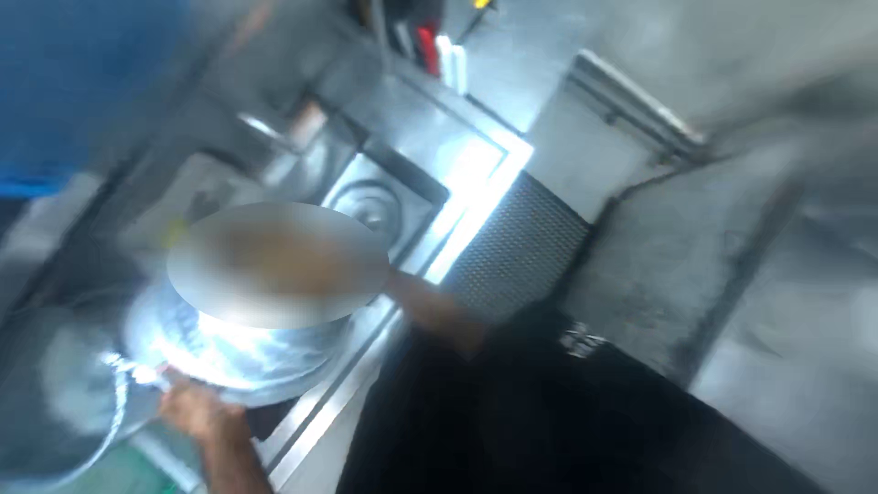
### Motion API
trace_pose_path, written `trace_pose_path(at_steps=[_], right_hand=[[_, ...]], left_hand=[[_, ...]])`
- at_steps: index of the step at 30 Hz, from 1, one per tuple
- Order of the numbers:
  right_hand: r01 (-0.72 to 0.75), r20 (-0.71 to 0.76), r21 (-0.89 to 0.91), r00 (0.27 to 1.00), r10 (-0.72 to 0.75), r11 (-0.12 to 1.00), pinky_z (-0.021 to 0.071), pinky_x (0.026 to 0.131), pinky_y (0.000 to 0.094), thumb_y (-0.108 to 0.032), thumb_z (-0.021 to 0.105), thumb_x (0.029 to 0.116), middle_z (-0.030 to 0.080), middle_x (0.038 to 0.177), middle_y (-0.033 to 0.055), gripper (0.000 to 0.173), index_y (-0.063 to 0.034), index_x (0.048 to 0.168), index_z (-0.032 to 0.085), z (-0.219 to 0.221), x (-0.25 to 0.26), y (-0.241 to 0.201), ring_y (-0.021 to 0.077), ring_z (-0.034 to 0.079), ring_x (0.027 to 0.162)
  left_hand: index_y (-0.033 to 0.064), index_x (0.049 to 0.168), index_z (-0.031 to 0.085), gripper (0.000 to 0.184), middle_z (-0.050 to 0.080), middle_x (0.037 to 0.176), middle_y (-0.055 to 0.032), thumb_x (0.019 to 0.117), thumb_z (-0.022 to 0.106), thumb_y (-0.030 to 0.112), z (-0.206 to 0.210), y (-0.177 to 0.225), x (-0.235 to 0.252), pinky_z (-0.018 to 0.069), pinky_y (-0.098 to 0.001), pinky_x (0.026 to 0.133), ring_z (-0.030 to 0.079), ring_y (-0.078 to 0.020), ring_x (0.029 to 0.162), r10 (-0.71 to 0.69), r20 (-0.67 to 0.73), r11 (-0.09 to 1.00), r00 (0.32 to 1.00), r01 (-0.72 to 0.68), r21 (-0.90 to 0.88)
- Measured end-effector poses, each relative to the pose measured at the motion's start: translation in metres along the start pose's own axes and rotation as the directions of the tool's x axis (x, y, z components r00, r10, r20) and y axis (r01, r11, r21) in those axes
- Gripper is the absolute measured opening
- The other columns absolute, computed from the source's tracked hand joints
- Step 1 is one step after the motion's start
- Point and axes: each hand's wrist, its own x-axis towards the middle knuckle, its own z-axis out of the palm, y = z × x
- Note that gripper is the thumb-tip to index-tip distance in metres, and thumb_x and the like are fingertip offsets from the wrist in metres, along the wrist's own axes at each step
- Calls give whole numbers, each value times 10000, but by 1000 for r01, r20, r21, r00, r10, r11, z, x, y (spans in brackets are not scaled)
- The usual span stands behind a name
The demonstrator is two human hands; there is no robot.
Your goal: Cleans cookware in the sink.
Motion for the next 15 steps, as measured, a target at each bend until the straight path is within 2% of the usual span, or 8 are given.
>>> trace_pose_path(at_steps=[3,7,9,11,12,13,14,15], right_hand=[[-43,48,-79,998,47,996,353,1201,522,-313,423,1099,481,1552,162,495,-153,1567,428,22,-28,55,326,454,1437],[126,153,158,977,-150,979,311,1229,445,-239,420,1084,482,1559,143,488,-116,1556,447,36,-94,-44,256,445,1454],[257,170,34,951,-259,966,380,1172,484,-252,379,1108,505,1534,161,485,-120,1574,416,45,-60,-78,299,512,1389],[153,183,-72,973,-138,986,377,1172,508,-309,400,1115,476,1570,71,495,-217,1599,365,44,-2,-92,247,483,1409],[67,196,-81,979,-50,994,299,1220,519,-372,383,1115,419,1615,21,510,-296,1615,317,38,29,-89,220,410,1469],[130,84,-129,989,-120,983,382,1184,532,-468,356,1101,489,1563,24,515,-321,1594,365,41,54,-61,221,475,1423],[168,3,-164,985,-170,972,416,1155,563,-507,310,1097,513,1540,86,554,-271,1591,385,43,65,-32,274,501,1403],[186,-55,-223,978,-203,957,425,1143,557,-433,298,1116,533,1499,183,559,-119,1555,443,42,64,-11,331,522,1374]], left_hand=[[15,1151,612,404,655,921,-37,1087,479,391,2,1,14,596,-332,771,665,-86,806,-66,-52,998,996,65,-13],[23,1071,616,371,630,850,1,1102,448,353,-1,4,22,590,-288,743,652,-53,760,-44,1,999,999,44,20],[31,1048,619,358,645,838,9,1105,443,337,1,5,22,600,-286,734,666,-54,755,-11,32,1000,999,11,17],[39,1037,626,354,650,834,18,1107,440,332,2,5,17,598,-282,742,666,-51,762,4,51,1000,999,-4,10],[52,1012,627,352,636,808,31,1106,439,335,3,3,13,590,-270,724,655,-41,740,8,46,1000,999,-9,15],[68,980,624,350,623,777,44,1105,441,340,2,1,9,584,-258,698,643,-33,708,11,33,1000,999,-12,20],[76,969,624,352,613,760,48,1104,444,347,0,-1,5,578,-251,677,634,-29,686,8,21,1000,1000,-9,22],[71,974,633,355,615,754,44,1104,446,343,-1,-2,3,576,-250,667,632,-30,678,7,14,1000,1000,-7,10]])
